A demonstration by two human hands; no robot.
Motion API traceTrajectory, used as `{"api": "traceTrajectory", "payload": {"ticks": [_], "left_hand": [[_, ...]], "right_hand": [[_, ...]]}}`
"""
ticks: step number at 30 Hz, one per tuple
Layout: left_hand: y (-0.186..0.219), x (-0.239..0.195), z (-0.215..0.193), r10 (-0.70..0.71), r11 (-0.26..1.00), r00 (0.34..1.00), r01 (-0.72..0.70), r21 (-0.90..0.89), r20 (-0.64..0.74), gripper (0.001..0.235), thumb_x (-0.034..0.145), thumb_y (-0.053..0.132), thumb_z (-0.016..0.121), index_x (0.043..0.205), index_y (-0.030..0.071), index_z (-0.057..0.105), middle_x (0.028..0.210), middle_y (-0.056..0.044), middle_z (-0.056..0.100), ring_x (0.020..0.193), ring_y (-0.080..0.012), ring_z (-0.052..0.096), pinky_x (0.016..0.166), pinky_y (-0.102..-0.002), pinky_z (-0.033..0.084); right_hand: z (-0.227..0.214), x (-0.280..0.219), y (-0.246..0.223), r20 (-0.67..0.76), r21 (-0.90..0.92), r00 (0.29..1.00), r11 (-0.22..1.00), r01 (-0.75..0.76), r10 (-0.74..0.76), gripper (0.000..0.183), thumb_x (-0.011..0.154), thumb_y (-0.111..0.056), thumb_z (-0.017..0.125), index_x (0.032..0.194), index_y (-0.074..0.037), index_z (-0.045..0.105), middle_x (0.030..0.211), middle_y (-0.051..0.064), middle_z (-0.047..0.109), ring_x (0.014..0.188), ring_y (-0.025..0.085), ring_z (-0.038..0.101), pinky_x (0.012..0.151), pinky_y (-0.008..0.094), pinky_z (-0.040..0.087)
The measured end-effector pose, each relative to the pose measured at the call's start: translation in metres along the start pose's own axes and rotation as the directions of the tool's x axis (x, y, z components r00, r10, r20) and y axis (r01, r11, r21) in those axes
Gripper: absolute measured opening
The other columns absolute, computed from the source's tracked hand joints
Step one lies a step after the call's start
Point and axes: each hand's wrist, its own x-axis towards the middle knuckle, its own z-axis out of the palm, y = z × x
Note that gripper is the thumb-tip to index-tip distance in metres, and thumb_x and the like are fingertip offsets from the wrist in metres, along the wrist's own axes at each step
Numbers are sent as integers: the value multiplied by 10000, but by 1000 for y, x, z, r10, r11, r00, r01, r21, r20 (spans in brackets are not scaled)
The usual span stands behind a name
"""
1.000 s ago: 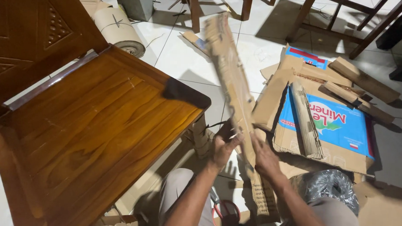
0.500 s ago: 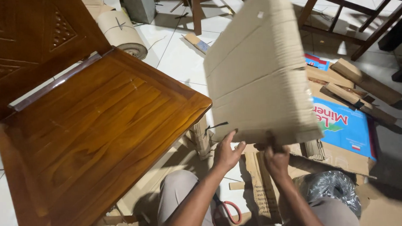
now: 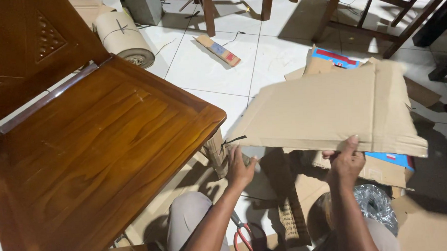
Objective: The person places a piece of cardboard on a wooden chair and secures it using black plastic straps. They thread the straps through the chair legs and tie them by hand to hold the cardboard in place.
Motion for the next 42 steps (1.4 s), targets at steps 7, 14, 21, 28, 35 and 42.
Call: {"api": "traceTrajectory", "payload": {"ticks": [7,14,21,28,35,42], "left_hand": [[11,7,4,-237,834,963,270,-481,128,960,981,688,480,1604,4,221,1616,-327,240,1505,-473,264,1183,-598,309],[47,16,-7,-23,470,975,207,-858,223,862,844,650,538,1274,-73,355,1417,-308,338,1369,-478,401,1140,-709,313],[32,27,27,-162,319,950,307,-897,268,536,873,222,713,1146,-75,359,1216,-255,414,1244,-389,429,1118,-696,274],[30,30,24,-123,299,955,296,-907,271,478,838,182,744,1045,-43,377,1107,-224,377,1229,-474,367,1148,-760,206],[63,7,-5,269,216,949,110,-970,167,70,945,90,708,974,45,753,942,-66,747,847,-114,677,843,-249,513],[78,-7,-5,468,273,879,-44,-961,93,138,986,103,675,1075,147,770,1092,-56,781,945,-131,729,933,-299,581]], "right_hand": [[-15,12,-13,-204,13,976,997,-79,80,427,1116,-441,570,911,-69,540,624,95,559,516,148,688,485,248,643],[-1,-70,-54,-70,-183,967,950,-254,245,407,1193,-422,289,917,-155,424,721,-25,448,541,110,454,417,272,391],[-42,-91,49,-107,284,840,826,-487,532,339,1148,-481,415,1071,-151,418,687,-88,416,468,21,439,398,173,384],[-38,-116,45,-121,365,780,758,-540,614,283,1140,-433,438,1114,-155,398,825,-35,386,608,49,401,543,209,369],[-47,-119,72,-91,454,722,674,-583,686,315,1109,-500,495,1135,-187,472,694,-73,405,543,26,413,505,198,369],[-48,-119,81,12,491,713,617,-616,701,351,1093,-479,503,1272,-178,499,626,-93,426,495,5,436,441,144,380]]}}
